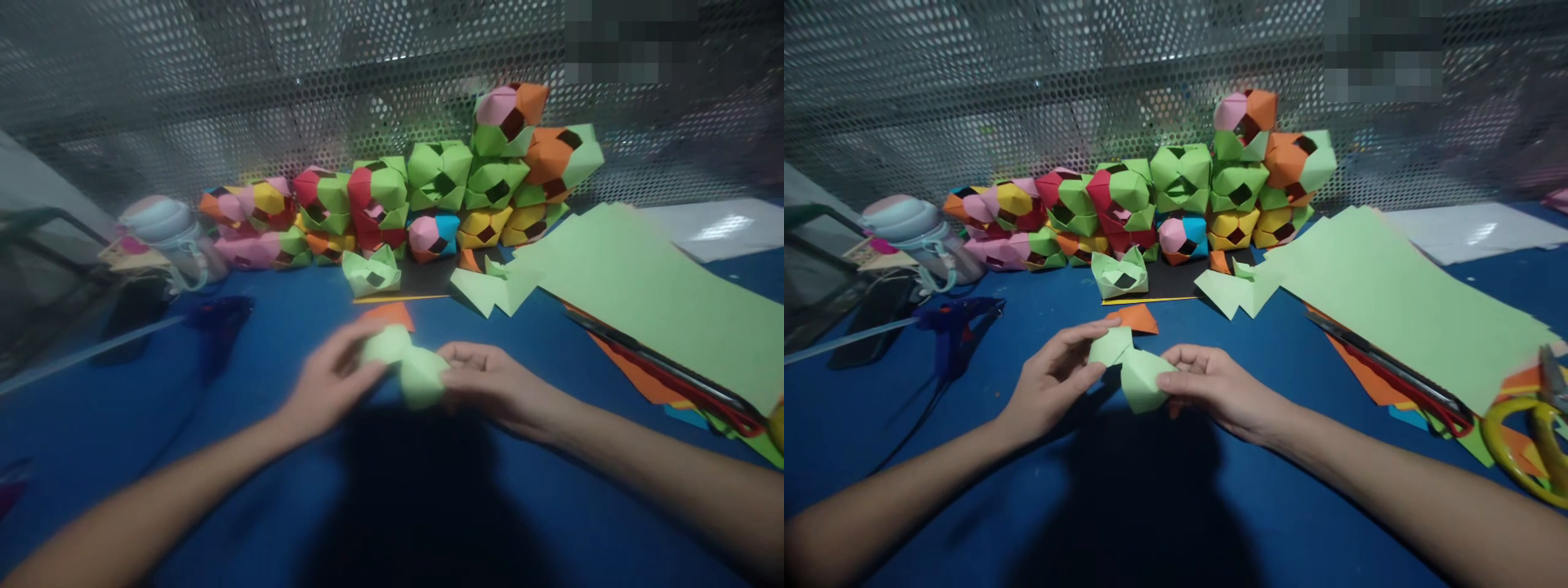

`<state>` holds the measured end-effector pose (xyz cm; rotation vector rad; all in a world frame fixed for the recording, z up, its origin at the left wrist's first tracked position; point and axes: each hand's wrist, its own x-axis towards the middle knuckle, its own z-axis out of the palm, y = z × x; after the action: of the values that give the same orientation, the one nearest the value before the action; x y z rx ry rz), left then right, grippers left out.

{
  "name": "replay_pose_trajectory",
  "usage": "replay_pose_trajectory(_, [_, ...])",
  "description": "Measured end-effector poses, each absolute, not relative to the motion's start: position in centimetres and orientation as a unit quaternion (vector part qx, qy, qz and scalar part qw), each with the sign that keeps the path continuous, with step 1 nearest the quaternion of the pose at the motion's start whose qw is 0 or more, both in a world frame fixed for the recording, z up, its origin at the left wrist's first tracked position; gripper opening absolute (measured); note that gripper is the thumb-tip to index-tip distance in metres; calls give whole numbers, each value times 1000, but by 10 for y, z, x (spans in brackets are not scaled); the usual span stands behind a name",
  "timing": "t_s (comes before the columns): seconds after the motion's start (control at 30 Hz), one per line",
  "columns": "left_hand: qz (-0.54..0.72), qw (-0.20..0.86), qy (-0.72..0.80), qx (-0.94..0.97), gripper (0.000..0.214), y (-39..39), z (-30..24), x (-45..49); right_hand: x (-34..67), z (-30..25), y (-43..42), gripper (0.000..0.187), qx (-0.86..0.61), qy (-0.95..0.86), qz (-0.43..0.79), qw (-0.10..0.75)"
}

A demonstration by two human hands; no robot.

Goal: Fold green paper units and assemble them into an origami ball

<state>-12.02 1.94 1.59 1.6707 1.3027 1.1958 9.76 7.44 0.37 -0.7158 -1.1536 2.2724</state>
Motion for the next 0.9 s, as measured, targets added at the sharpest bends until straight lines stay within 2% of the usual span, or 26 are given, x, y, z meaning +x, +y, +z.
replay_pose_trajectory(0.37, [391, 274, 475, 739, 36, 19, 13, -123, 97, 7, 76, 25, -271, -424, 832, 233])
replay_pose_trajectory(0.6, [382, 253, 494, 739, 37, 19, 14, -122, 99, 7, 84, 33, -283, -423, 811, 287])
replay_pose_trajectory(0.7, [391, 247, 513, 723, 37, 18, 13, -121, 103, 11, 83, 46, -295, -542, 734, 284])
replay_pose_trajectory(0.8, [386, 232, 545, 707, 36, 17, 12, -118, 107, 14, 79, 62, -319, -711, 568, 265])
replay_pose_trajectory(0.9, [381, 204, 547, 717, 35, 15, 11, -115, 107, 10, 76, 59, -262, -829, 382, 311])
